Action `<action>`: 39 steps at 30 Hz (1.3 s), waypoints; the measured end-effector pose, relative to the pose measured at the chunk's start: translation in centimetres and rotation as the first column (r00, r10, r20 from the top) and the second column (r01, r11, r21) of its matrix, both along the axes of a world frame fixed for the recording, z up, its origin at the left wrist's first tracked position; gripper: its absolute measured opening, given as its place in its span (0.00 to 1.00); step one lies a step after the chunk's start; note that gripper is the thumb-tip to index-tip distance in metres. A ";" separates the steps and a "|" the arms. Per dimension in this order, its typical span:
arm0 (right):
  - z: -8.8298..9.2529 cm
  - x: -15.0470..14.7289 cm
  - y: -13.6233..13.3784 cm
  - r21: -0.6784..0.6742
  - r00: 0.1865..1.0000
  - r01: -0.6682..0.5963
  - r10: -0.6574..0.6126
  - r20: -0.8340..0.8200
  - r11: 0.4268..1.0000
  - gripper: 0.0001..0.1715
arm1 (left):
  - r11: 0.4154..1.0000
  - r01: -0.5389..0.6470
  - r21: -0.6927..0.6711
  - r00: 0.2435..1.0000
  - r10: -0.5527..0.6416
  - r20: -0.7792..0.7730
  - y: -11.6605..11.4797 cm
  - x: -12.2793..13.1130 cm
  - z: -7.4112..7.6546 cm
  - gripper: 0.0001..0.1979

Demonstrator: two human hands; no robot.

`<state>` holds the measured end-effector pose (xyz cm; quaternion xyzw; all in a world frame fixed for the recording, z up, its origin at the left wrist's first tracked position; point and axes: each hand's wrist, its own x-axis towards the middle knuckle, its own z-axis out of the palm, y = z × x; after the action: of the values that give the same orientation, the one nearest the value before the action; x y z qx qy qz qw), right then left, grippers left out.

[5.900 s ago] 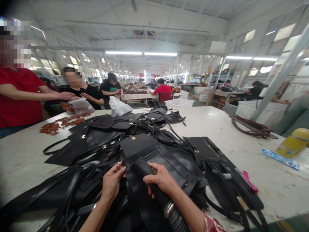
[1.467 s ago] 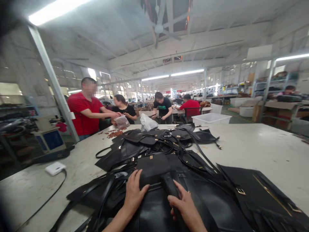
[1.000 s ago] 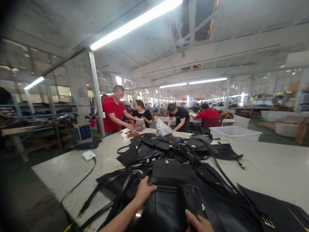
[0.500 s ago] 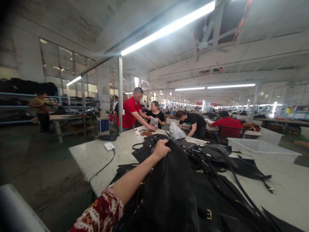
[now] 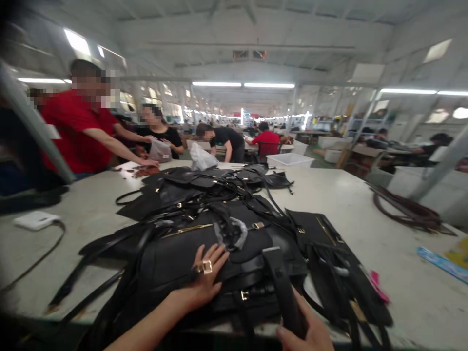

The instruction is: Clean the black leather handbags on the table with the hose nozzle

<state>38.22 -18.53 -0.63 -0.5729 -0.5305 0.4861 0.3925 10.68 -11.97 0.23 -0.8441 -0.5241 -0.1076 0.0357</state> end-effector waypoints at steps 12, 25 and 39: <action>2.2 -3.9 0.6 -0.146 0.946 -0.216 0.171 -0.274 0.965 0.40 | 0.949 -0.041 0.311 0.998 0.023 0.061 0.4 -2.3 -6.5 0.28; 3.5 -11.4 9.8 -0.164 0.849 -0.505 0.453 -0.274 0.847 0.23 | 0.950 -0.027 0.312 0.982 -0.034 0.187 -1.3 -2.5 -7.5 0.26; 6.1 -20.3 25.8 -0.320 0.944 -0.330 0.299 -0.142 0.888 0.16 | 0.950 -0.050 0.307 0.993 0.014 0.117 -1.8 -2.6 -7.4 0.28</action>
<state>17.89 7.28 5.50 -0.5161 -0.5068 0.6521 0.2272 8.07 -13.81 -7.21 -0.8120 -0.5155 -0.2355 0.1395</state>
